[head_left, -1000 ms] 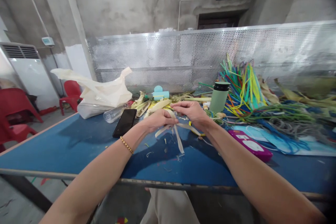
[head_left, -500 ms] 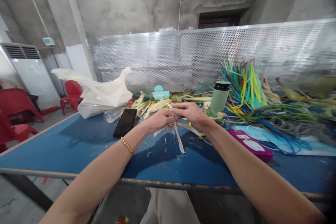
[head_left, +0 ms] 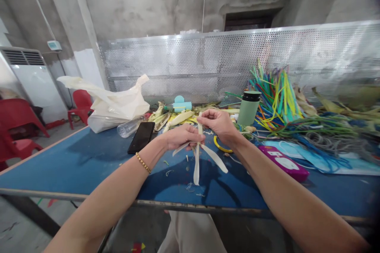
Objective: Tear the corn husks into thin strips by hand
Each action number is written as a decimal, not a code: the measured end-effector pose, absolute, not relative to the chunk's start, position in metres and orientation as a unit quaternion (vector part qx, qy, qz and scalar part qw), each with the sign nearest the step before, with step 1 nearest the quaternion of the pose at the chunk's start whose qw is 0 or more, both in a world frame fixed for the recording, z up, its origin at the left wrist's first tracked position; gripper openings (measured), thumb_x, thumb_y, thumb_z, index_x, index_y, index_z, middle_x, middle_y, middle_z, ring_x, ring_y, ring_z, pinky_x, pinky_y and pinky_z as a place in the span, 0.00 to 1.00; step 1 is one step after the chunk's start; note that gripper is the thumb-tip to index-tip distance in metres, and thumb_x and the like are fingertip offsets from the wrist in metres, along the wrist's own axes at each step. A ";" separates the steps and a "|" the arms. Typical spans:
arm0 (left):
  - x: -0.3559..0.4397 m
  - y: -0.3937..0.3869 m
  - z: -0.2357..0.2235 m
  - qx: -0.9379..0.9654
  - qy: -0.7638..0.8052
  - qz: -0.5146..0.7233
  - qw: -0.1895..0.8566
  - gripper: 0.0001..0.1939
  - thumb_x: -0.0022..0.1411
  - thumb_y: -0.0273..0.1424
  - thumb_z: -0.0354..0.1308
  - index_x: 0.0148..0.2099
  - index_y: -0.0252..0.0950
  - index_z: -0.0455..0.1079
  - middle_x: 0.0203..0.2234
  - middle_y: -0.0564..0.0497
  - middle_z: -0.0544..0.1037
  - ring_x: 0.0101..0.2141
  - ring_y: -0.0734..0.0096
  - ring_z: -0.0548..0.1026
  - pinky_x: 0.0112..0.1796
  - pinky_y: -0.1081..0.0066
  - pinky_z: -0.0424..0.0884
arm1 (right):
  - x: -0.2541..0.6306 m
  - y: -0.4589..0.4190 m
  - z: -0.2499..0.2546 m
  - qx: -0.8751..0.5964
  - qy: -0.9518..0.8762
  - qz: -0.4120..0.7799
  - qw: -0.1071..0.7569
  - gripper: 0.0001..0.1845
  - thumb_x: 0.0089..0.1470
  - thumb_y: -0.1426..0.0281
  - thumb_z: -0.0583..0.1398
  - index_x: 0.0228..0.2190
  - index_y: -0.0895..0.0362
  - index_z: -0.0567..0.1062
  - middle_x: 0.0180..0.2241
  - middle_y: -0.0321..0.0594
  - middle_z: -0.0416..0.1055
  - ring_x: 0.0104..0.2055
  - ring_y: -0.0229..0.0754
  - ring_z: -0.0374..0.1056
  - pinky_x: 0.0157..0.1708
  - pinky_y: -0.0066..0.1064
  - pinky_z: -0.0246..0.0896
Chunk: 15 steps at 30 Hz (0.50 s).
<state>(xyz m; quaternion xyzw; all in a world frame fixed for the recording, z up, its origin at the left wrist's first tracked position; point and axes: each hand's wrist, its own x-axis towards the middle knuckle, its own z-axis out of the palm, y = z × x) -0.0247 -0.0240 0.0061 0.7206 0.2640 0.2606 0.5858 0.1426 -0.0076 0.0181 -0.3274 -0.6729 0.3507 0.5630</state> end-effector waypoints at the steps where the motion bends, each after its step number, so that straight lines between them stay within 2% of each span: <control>1: -0.025 -0.024 0.006 0.721 0.265 0.261 0.586 0.17 0.54 0.41 0.64 0.29 0.29 0.72 0.14 0.57 0.62 0.17 0.81 0.60 0.20 0.74 0.57 | 0.143 -0.008 0.018 -0.339 -0.680 0.328 0.561 0.13 0.39 0.64 0.69 0.23 0.59 0.73 0.20 0.33 0.66 0.22 0.31 0.57 0.22 0.26 0.51; 10: -0.031 -0.021 0.009 0.685 0.261 0.234 0.638 0.13 0.53 0.37 0.64 0.28 0.29 0.72 0.12 0.58 0.59 0.16 0.81 0.58 0.18 0.76 0.55 | 0.141 -0.002 0.015 -0.340 -0.761 0.136 0.536 0.08 0.47 0.66 0.63 0.24 0.56 0.71 0.22 0.35 0.67 0.25 0.36 0.60 0.27 0.29 0.55; 15: -0.035 -0.020 0.010 0.670 0.274 0.235 0.649 0.13 0.54 0.36 0.63 0.27 0.30 0.73 0.12 0.57 0.59 0.15 0.81 0.57 0.17 0.77 0.54 | 0.144 0.000 0.014 -0.332 -0.768 0.113 0.537 0.09 0.49 0.65 0.62 0.24 0.55 0.70 0.23 0.35 0.67 0.25 0.36 0.61 0.28 0.29 0.56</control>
